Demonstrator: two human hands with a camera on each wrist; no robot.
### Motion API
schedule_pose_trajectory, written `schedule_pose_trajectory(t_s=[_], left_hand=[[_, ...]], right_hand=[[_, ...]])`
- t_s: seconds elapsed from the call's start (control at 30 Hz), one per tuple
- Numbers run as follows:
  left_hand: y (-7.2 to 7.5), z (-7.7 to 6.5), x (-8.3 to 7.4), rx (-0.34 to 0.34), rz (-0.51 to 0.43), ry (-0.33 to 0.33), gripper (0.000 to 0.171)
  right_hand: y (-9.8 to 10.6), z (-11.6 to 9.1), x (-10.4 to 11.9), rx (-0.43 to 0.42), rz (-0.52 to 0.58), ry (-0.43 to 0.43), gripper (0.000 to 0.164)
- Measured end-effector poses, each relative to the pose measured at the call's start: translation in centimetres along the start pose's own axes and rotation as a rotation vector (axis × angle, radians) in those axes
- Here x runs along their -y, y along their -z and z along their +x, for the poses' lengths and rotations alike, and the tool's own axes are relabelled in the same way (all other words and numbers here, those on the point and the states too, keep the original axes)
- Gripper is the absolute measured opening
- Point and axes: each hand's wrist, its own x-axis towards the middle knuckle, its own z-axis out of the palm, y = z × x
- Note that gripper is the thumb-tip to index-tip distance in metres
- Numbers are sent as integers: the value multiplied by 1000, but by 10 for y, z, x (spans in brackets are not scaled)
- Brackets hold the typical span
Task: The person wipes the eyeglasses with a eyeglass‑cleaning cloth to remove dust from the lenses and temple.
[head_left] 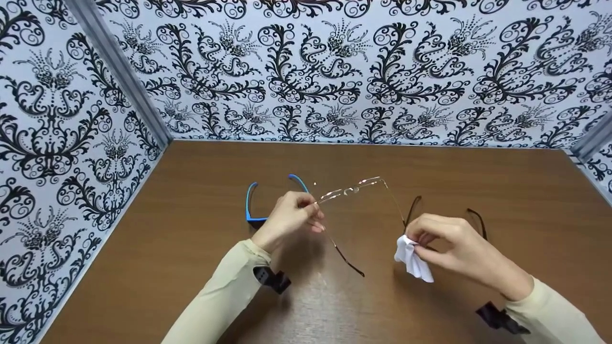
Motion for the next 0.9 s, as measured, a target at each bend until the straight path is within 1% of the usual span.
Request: schedule_pose_trajectory(t_s=[0.1, 0.17, 0.23, 0.3, 0.37, 0.5, 0.57, 0.63, 0.7, 0.83, 0.9], left_hand=[[-1, 0, 1, 5, -1, -1, 19], [-2, -1, 0, 12, 7, -9, 18], [-4, -2, 0, 19, 20, -24, 18], [-5, -2, 0, 22, 25, -34, 17], [-6, -2, 0, 26, 26, -38, 16], [-7, -4, -3, 65, 1, -33, 15], [-8, -4, -4, 95, -15, -22, 15], [-8, -5, -6, 120, -27, -12, 15], [-8, -6, -6, 135, -40, -4, 15], [-9, -7, -7, 148, -95, 11, 15], [-9, -8, -8, 151, -118, 21, 15]], right_hand=[[-5, 3, 4, -27, -10, -14, 43], [-10, 4, 6, -60, -37, -16, 44], [-16, 5, 9, -84, -68, -35, 44], [-22, 5, 11, -99, -97, -57, 46], [-29, 5, 11, -107, -107, -59, 46], [-44, 5, 9, -121, -93, -27, 43], [-51, 5, 10, -123, -81, -32, 40], [-57, 4, 13, -124, -69, -66, 38], [-62, 4, 17, -125, -59, -123, 34], [-71, 6, 24, -121, -28, -249, 30], [-73, 8, 25, -113, 6, -293, 29]])
